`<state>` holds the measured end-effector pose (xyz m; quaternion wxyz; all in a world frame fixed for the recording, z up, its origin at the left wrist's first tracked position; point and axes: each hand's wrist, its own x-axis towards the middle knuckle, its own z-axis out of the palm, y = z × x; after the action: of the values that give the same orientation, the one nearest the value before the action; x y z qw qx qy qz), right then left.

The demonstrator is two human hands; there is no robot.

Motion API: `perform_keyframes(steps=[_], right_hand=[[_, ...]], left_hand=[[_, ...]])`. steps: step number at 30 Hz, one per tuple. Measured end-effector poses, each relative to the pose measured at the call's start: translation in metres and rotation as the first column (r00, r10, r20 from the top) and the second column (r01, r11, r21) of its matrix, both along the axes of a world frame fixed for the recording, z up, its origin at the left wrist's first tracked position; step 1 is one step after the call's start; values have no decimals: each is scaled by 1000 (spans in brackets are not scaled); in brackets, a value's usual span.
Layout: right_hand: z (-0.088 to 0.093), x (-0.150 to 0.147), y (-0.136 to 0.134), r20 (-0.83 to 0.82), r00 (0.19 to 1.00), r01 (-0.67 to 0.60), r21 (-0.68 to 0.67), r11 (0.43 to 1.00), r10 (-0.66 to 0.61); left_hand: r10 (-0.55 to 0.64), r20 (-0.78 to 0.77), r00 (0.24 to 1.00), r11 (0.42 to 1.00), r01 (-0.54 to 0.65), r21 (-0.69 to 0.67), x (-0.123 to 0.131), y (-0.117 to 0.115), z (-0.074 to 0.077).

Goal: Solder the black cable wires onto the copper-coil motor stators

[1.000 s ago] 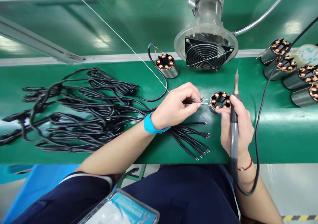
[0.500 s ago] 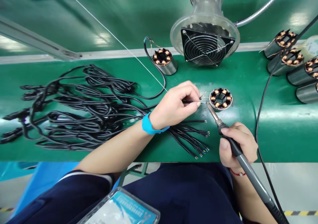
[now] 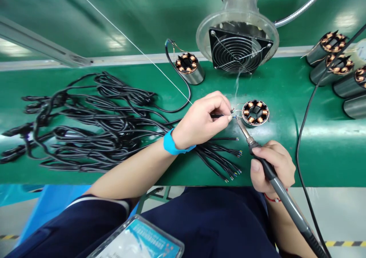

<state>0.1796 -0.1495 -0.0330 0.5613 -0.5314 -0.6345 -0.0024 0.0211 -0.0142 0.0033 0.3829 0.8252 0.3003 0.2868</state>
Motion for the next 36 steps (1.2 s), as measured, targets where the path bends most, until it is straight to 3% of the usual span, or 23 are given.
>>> perform_keyframes(steps=[4,11,17,19,23,26,29,32,36], right_hand=[[0,1,0,48,996,67,41,997,-69],[-1,-2,4,-2,999,47,43,998,-47],[8,-7,18,-126,983,106,-198,975,-133],[14,-6,24,-71,986,126,-262,957,-150],[22,-2,31,102,992,99,-318,943,-69],[24,2,34,133,987,126,-316,940,-88],[24,10,44,113,991,111,-360,926,-75],[23,18,57,152,987,30,-455,890,45],[20,22,70,198,977,22,-447,894,74]], left_hand=[[4,-5,1000,1000,-4,0,1,-1,0],[12,17,1000,1000,-12,-5,1,-1,1],[24,57,998,1000,-25,15,2,-3,-2],[35,52,998,999,-35,15,3,-4,-2],[48,57,997,999,-48,0,2,-3,-1],[43,28,999,991,-39,-128,-1,4,0],[-78,-35,996,928,59,-368,-6,17,1],[-222,-8,975,773,171,-610,-8,28,0],[-37,101,994,636,101,-765,-5,29,-1]])
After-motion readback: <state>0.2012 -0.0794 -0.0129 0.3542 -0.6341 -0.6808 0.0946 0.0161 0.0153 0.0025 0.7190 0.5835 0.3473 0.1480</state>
